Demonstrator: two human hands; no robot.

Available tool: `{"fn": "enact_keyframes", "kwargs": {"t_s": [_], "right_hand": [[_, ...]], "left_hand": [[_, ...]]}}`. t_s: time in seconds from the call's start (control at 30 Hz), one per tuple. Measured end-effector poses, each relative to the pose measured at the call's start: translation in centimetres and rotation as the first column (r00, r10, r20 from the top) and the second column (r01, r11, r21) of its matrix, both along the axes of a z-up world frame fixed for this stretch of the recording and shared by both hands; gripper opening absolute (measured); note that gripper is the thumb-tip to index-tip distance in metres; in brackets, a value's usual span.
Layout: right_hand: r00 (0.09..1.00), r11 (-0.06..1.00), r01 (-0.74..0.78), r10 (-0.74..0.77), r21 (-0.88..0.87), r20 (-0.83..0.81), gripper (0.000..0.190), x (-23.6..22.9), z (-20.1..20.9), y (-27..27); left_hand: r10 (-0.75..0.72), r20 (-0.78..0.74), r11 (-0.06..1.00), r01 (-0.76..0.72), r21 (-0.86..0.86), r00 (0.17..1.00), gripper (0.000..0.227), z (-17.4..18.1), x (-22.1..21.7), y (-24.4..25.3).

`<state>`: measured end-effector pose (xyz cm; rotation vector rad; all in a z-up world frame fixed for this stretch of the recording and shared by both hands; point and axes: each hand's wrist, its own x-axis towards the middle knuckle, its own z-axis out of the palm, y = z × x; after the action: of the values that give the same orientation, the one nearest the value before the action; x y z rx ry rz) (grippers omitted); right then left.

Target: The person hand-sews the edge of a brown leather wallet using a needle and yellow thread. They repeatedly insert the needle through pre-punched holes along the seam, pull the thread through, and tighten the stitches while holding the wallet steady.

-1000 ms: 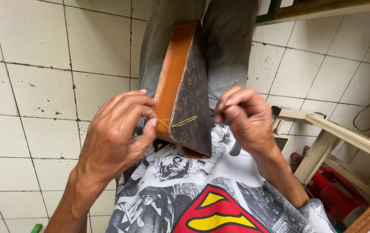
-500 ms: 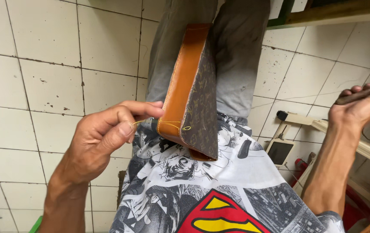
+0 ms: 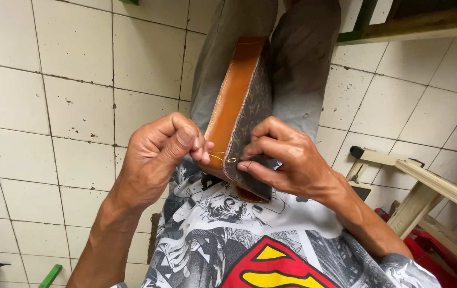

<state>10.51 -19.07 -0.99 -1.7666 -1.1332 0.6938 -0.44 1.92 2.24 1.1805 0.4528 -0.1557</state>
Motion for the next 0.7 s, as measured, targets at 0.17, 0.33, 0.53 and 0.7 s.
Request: {"fn": "enact_keyframes", "kwargs": {"t_s": [0.17, 0.33, 0.53, 0.7], "right_hand": [[0.99, 0.996, -0.09, 0.088, -0.016, -0.11, 0.01, 0.5, 0.7, 0.4], [0.964, 0.953, -0.121, 0.045, -0.279, -0.264, 0.011, 0.9, 0.9, -1.0], [0.954, 0.934, -0.171, 0.078, -0.315, -0.289, 0.025, 1.6, 1.4, -0.9], [0.985, 0.985, -0.173, 0.173, -0.013, 0.013, 0.012, 2.3, 1.7, 0.3]], "left_hand": [[-0.084, -0.053, 0.99, 0.09, 0.11, 0.995, 0.019, -0.1, -0.4, 0.2], [-0.196, -0.13, 0.931, 0.226, 0.287, 0.972, 0.017, 0.9, 0.0, 0.6], [-0.266, 0.036, 0.843, 0.215, 0.493, 0.963, 0.015, 0.6, -0.1, 0.6], [-0.465, 0.26, 0.542, 0.04, 0.84, 0.846, 0.018, 0.0, -0.9, 0.8]]}}
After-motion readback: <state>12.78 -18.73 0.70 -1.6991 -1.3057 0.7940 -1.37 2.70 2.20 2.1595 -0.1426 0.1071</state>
